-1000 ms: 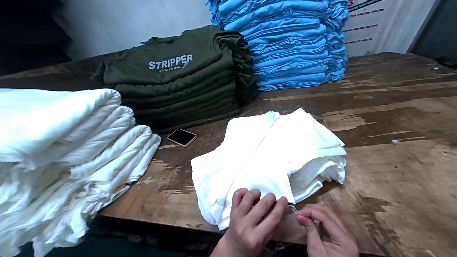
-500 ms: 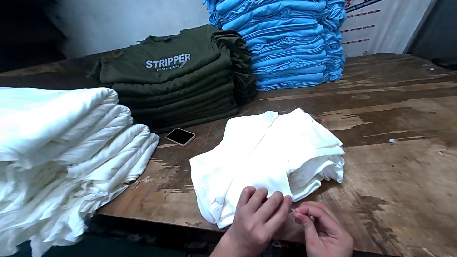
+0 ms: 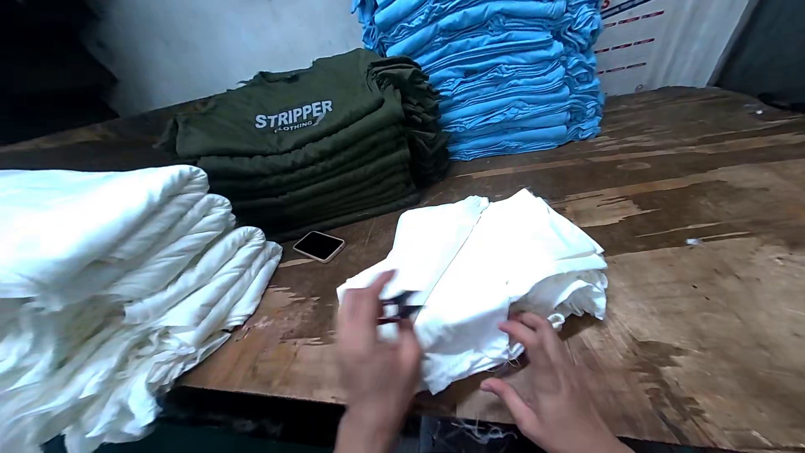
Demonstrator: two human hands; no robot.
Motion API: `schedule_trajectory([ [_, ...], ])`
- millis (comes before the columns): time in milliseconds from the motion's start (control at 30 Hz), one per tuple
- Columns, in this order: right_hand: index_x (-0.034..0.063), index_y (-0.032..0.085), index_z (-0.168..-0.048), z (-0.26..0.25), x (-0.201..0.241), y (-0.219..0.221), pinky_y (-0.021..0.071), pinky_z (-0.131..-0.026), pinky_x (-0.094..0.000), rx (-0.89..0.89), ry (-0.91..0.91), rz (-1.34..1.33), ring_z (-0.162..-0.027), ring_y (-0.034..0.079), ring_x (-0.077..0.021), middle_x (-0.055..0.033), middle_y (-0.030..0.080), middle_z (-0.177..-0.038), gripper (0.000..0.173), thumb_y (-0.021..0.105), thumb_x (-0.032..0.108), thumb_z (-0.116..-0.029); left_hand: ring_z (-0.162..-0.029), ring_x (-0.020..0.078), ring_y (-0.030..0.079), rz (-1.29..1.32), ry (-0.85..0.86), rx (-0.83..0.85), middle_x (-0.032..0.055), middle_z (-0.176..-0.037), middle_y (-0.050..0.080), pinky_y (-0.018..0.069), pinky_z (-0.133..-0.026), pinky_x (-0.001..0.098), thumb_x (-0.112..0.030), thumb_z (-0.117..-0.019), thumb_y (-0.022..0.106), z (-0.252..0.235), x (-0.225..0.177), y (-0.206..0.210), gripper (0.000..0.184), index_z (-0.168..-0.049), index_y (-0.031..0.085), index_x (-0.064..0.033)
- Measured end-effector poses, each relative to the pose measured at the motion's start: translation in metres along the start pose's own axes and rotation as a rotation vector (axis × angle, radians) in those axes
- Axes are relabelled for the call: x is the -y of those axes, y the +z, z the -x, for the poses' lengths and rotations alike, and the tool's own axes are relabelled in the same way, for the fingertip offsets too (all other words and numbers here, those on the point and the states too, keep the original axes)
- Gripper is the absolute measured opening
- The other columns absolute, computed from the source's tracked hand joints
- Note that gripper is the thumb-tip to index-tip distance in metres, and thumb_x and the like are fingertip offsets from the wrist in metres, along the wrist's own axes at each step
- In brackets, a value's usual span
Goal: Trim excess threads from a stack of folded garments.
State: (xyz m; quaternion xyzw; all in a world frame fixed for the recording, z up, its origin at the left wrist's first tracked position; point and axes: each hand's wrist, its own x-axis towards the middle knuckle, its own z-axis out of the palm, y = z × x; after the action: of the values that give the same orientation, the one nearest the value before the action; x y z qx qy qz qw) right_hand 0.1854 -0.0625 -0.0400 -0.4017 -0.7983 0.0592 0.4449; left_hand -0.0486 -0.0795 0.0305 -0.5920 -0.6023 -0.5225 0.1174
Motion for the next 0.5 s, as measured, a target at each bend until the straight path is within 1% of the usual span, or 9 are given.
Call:
schedule_trajectory([
  [33, 0.024, 0.065, -0.134, -0.004, -0.003, 0.005, 0.0579, -0.084, -0.047, 0.006, -0.055, 0.049, -0.099, 0.068, -0.0278, -0.0135, 0.067, -0.11, 0.05, 0.07, 0.05, -0.0918, -0.082, 0.024, 0.067, -0.016, 0.043, 0.05, 0.0139, -0.097, 0.067, 0.0582, -0.071, 0.0431, -0.014, -0.0878, 0.066, 0.007, 0.001, 0.016, 0.039, -0.125, 0.07, -0.005],
  [67, 0.0246, 0.074, -0.121, -0.005, -0.007, 0.008, 0.0572, -0.076, -0.042, 0.0, -0.099, 0.06, -0.086, 0.068, -0.023, -0.0076, 0.069, -0.094, 0.033, 0.069, 0.042, -0.0933, -0.08, 0.0214, 0.064, -0.042, 0.065, 0.062, 0.0075, -0.091, 0.066, 0.0554, -0.07, 0.0421, -0.015, -0.0837, 0.065, 0.013, 0.007, 0.032, 0.038, -0.12, 0.074, -0.0106],
  [100, 0.0246, 0.078, -0.106, -0.002, -0.011, 0.005, 0.057, -0.073, -0.0343, 0.01, -0.121, 0.02, -0.079, 0.066, -0.0164, -0.002, 0.067, -0.084, 0.02, 0.068, 0.038, -0.0958, -0.079, 0.0202, 0.063, -0.058, 0.068, 0.058, 0.0044, -0.088, 0.065, 0.0541, -0.071, 0.0417, -0.016, -0.0825, 0.064, 0.018, 0.018, 0.044, 0.037, -0.117, 0.076, -0.0134],
  [133, 0.0237, 0.078, -0.098, 0.004, -0.014, -0.002, 0.0556, -0.071, -0.0283, 0.026, -0.13, -0.058, -0.076, 0.063, -0.0114, 0.0008, 0.064, -0.079, 0.016, 0.068, 0.036, -0.0971, -0.079, 0.0193, 0.063, -0.062, 0.067, 0.047, 0.0035, -0.087, 0.065, 0.054, -0.071, 0.0405, -0.018, -0.0834, 0.063, 0.019, 0.029, 0.05, 0.034, -0.114, 0.077, -0.0131],
  [233, 0.019, 0.081, -0.093, 0.024, -0.02, -0.037, 0.0546, -0.071, -0.0226, 0.133, -0.084, -0.243, -0.076, 0.063, -0.0077, -0.0013, 0.066, -0.078, 0.012, 0.077, 0.03, -0.0928, -0.077, 0.0118, 0.061, -0.024, 0.074, 0.021, 0.0009, -0.086, 0.065, 0.0535, -0.068, 0.0293, -0.019, -0.082, 0.062, 0.021, 0.046, 0.048, 0.035, -0.113, 0.076, -0.0091],
  [300, 0.0173, 0.082, -0.089, 0.031, -0.019, -0.062, 0.0541, -0.071, -0.0291, 0.292, -0.04, -0.216, -0.074, 0.064, -0.0115, -0.0023, 0.068, -0.076, 0.009, 0.079, 0.026, -0.0904, -0.083, 0.0131, 0.062, 0.021, 0.086, 0.052, 0.0024, -0.092, 0.065, 0.0539, -0.073, 0.0322, -0.022, -0.0822, 0.063, 0.026, 0.045, 0.043, 0.04, -0.119, 0.075, -0.0098],
  [400, 0.0147, 0.082, -0.085, 0.026, -0.011, -0.09, 0.0574, -0.067, -0.0461, 0.638, 0.059, -0.114, -0.071, 0.069, -0.0212, -0.0047, 0.071, -0.076, 0.012, 0.079, 0.026, -0.0886, -0.098, 0.0189, 0.061, 0.074, 0.114, 0.146, 0.0062, -0.109, 0.063, 0.0539, -0.085, 0.042, -0.04, -0.0928, 0.068, 0.027, 0.037, 0.033, 0.046, -0.131, 0.069, -0.0152],
  [467, 0.0127, 0.08, -0.086, 0.022, -0.003, -0.098, 0.0573, -0.065, -0.0555, 0.751, 0.142, -0.032, -0.07, 0.072, -0.0262, -0.0072, 0.074, -0.075, 0.029, 0.073, 0.039, -0.0936, -0.095, 0.0181, 0.063, 0.109, 0.177, 0.168, 0.0056, -0.107, 0.066, 0.0539, -0.084, 0.0413, -0.032, -0.0968, 0.066, 0.033, 0.024, 0.029, 0.031, -0.124, 0.075, -0.0196],
  [500, 0.0115, 0.08, -0.086, 0.021, 0.002, -0.098, 0.0556, -0.06, -0.0556, 0.717, 0.176, -0.016, -0.063, 0.07, -0.0263, -0.0078, 0.072, -0.07, 0.036, 0.07, 0.045, -0.095, -0.091, 0.0156, 0.063, 0.111, 0.223, 0.156, 0.004, -0.104, 0.068, 0.0541, -0.08, 0.0375, -0.023, -0.0967, 0.064, 0.038, 0.017, 0.029, 0.026, -0.118, 0.078, -0.0223],
])
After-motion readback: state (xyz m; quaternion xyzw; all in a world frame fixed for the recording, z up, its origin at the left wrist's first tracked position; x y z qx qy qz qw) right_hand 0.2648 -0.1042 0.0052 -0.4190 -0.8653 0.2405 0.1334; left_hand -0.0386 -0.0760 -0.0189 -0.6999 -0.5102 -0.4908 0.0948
